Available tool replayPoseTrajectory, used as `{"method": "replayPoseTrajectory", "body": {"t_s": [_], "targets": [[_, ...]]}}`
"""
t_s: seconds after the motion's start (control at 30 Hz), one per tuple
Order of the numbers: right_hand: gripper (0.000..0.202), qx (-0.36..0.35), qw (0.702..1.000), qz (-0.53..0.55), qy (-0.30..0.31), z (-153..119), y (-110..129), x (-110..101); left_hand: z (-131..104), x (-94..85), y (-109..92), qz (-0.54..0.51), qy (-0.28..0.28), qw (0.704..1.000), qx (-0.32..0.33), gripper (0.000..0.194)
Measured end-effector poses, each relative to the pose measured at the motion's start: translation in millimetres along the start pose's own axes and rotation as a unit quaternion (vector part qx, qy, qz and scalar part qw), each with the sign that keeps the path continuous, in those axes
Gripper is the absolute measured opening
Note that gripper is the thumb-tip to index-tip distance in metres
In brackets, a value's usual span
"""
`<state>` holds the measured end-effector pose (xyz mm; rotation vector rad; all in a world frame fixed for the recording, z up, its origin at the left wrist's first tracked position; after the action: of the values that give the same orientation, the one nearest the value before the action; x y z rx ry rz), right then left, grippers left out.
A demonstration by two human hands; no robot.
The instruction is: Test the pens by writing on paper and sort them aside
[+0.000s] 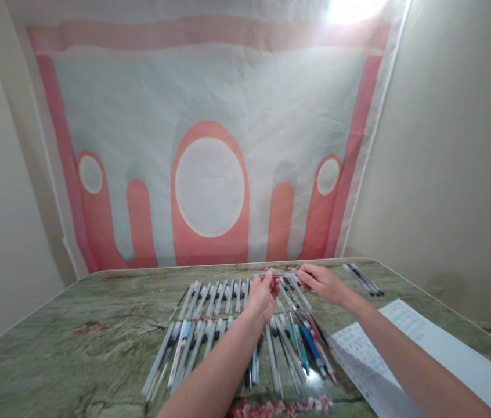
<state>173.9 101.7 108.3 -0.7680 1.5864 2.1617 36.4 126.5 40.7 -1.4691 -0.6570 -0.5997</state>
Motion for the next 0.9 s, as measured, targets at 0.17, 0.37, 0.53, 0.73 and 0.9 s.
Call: {"method": "replayPoseTrajectory", "body": {"t_s": [0.17, 0.37, 0.53, 0.73, 0.9], "targets": [[0.043, 0.056, 0.994, 0.083, 0.039, 2, -7, 3, -3, 5.1, 1, -0.016, 0.01, 1.0, -0.02, 0.009], [0.032, 0.003, 0.999, 0.041, 0.009, -2, 2, -7, -7, 10.0, 3, -0.027, 0.015, 0.999, -0.043, 0.01], [0.041, 0.014, 1.0, 0.021, 0.008, 0, -3, -3, -6, 10.2, -1, -0.016, 0.012, 1.0, -0.013, 0.008], [0.046, 0.108, 0.986, 0.113, 0.059, 4, -22, 7, -8, 17.4, -6, -0.006, 0.063, 0.998, 0.013, 0.004], [0.037, 0.085, 0.989, 0.11, 0.055, 3, -16, 1, -6, 16.6, -9, -0.004, 0.063, 0.998, 0.027, 0.006]]}}
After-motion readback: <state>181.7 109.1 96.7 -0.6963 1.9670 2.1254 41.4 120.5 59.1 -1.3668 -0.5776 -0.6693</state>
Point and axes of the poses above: each hand's wrist, its own z-axis towards the middle knuckle, its own x-axis out of the palm, y = z × x, the point moved 7 cm from there along z, towards the middle knuckle, and after that the axes turned 13 degrees about x, right-handed, at the moved point
